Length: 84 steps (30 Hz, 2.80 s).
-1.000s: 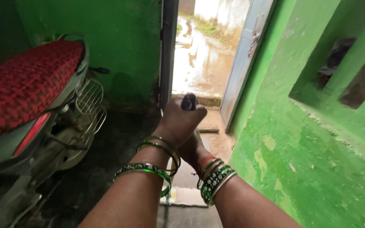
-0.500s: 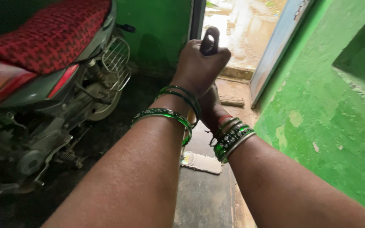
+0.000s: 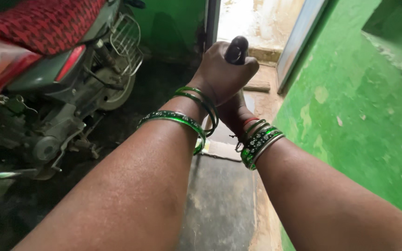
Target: The person mops the floor in a garage using a mop with a yellow handle, working around a parked motorcycle and moving the tool back and forth.
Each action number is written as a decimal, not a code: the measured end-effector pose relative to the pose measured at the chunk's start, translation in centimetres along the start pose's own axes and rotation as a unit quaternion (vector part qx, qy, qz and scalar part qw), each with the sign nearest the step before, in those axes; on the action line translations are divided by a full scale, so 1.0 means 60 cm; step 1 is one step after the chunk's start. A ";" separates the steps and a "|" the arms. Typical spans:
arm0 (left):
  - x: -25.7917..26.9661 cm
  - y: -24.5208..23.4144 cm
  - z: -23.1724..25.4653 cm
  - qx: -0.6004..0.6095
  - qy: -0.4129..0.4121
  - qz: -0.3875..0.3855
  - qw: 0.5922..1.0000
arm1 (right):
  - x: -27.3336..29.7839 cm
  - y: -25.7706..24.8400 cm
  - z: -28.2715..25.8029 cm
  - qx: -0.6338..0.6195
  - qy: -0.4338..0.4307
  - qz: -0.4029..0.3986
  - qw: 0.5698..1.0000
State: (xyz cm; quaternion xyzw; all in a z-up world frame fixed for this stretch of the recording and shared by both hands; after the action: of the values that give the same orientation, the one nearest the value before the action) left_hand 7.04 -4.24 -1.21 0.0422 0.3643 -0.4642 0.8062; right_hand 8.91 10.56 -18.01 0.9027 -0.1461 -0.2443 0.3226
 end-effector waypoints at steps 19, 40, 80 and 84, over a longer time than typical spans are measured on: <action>0.182 -0.148 0.163 0.053 -0.080 -0.027 0.995 | 0.155 0.285 0.068 0.447 -0.124 -0.036 0.885; 0.096 -0.187 0.247 0.009 -0.060 -0.129 0.990 | 0.165 0.404 -0.017 0.789 0.005 0.225 0.571; 0.083 -0.174 0.036 -0.313 -0.303 -0.124 0.891 | -0.005 0.188 0.082 0.800 0.028 0.075 0.594; 0.075 -0.199 0.082 -0.320 -0.261 -0.131 0.901 | 0.009 0.258 0.052 0.814 0.014 0.050 0.578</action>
State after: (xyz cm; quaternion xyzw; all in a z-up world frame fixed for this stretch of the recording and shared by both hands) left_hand 1.80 -16.24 2.79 -0.3890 0.2724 -0.4179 0.7745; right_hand 6.06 -2.89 -10.17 0.7807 -0.3241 0.0065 -0.5342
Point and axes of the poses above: each hand's wrist, its own x-axis away from the middle knuckle, its own y-axis out of the palm, z = x × y, the point moved 1 cm from there along -x, towards the middle knuckle, and after that the axes turned 8 degrees about x, right-handed, at the moved point
